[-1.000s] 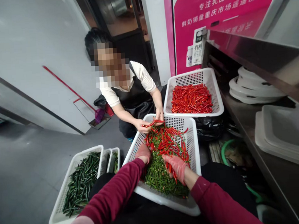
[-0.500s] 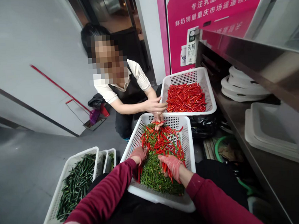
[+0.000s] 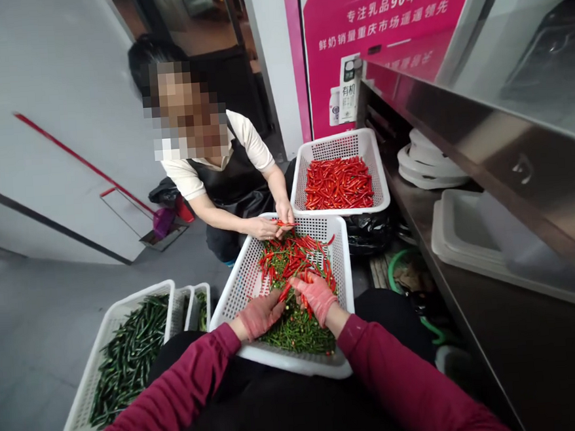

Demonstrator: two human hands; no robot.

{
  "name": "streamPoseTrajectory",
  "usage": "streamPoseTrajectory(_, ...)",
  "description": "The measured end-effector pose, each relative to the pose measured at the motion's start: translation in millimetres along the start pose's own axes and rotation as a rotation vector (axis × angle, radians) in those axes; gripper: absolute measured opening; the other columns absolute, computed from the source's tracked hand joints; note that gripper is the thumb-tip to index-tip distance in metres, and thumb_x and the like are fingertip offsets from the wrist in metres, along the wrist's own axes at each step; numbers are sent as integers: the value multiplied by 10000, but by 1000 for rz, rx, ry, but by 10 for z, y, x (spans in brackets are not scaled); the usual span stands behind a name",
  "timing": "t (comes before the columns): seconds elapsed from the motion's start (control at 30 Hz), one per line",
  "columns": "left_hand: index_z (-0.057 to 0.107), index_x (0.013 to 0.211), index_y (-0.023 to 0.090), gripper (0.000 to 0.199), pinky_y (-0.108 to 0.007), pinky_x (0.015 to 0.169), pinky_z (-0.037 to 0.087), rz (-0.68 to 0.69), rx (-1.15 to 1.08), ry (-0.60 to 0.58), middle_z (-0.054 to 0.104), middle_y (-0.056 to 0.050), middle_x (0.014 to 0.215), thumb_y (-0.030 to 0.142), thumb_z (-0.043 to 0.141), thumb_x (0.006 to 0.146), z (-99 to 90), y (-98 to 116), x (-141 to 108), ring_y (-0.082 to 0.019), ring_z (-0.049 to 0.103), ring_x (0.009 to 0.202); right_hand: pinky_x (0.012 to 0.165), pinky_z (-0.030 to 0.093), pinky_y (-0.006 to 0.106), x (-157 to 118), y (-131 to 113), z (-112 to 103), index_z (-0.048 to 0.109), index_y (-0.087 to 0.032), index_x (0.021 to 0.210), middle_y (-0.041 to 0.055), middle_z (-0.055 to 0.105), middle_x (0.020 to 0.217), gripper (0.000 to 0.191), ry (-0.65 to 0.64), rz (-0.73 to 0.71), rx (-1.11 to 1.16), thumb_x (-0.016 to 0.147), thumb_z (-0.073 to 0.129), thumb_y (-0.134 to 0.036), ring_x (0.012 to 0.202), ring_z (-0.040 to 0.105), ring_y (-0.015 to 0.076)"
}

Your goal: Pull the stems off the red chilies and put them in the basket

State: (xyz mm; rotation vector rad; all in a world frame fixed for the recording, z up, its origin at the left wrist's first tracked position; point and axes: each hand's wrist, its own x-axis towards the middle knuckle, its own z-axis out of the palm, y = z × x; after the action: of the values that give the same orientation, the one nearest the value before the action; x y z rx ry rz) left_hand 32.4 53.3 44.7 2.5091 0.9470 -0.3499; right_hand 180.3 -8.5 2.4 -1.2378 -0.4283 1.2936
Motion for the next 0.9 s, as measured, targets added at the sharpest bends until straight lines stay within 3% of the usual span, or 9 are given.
streamPoseTrajectory(0.17, 486, 1009, 211, 365, -260, 560, 364, 44, 115, -52, 589, -47, 729, 434, 234, 867, -71, 50, -9, -198, 588, 662, 359, 309, 206, -10, -41, -44, 500, -187, 773, -56, 478, 511, 315, 74, -76, -110, 666, 621, -458, 386, 421, 82)
streamPoseTrajectory(0.33, 502, 1023, 220, 392, -267, 583, 387, -6, 191, -63, 598, -54, 732, 458, 235, 862, -53, 5, -29, -205, 596, 673, 493, 368, 223, 47, -64, -144, 563, -202, 682, 5, 598, 684, 158, 192, -341, -583, 671, 616, -351, 599, 527, 127)
streamPoseTrajectory(0.4, 516, 1005, 219, 386, -269, 608, 395, -22, 175, -42, 603, -55, 744, 455, 246, 862, -60, -44, -54, -202, 598, 694, 488, 361, 222, 69, -63, -184, 564, -212, 677, 6, 605, 667, 160, 185, -292, -610, 672, 621, -362, 586, 527, 126)
streamPoseTrajectory(0.53, 523, 996, 219, 362, -259, 648, 401, -29, 46, 24, 614, -51, 803, 419, 248, 873, -91, -82, -85, -185, 597, 747, 367, 288, 220, 53, -24, -158, 513, -204, 687, -39, 483, 471, 291, 75, 35, -367, 709, 566, -490, 372, 408, 92)
streamPoseTrajectory(0.6, 530, 991, 218, 351, -263, 646, 401, -34, 22, 20, 611, -48, 791, 432, 285, 861, -69, -39, -48, -190, 595, 744, 335, 274, 209, 28, 1, -99, 499, -200, 725, -64, 445, 456, 325, -9, 77, -242, 687, 587, -511, 334, 372, 79)
streamPoseTrajectory(0.67, 544, 972, 213, 331, -273, 631, 398, -50, 21, 6, 600, -42, 743, 446, 358, 831, -17, 15, 26, -201, 591, 717, 325, 288, 198, 19, 10, -56, 499, -196, 747, -76, 442, 458, 342, -44, 26, -183, 639, 648, -484, 333, 377, 73)
streamPoseTrajectory(0.77, 563, 882, 199, 273, -253, 604, 386, -71, -156, 56, 582, -21, 693, 426, 445, 789, 63, 16, 138, -172, 567, 669, 315, 297, 189, 61, -27, -95, 489, -191, 720, -74, 449, 446, 329, 107, -55, -81, 631, 666, -453, 329, 385, 70)
streamPoseTrajectory(0.83, 557, 789, 180, 273, -225, 547, 369, -97, -429, 80, 567, -5, 645, 429, 446, 788, 71, -59, 168, -123, 524, 573, 309, 292, 188, 102, -63, -177, 474, -188, 680, -58, 463, 444, 303, 252, -44, 50, 673, 623, -452, 328, 396, 72)
streamPoseTrajectory(0.9, 539, 762, 163, 326, -212, 461, 329, -133, -751, 91, 559, 5, 612, 469, 430, 790, 30, -155, 156, -81, 447, 441, 310, 297, 190, 122, -76, -240, 471, -182, 652, -36, 487, 452, 274, 300, 39, 152, 692, 605, -418, 344, 427, 80)
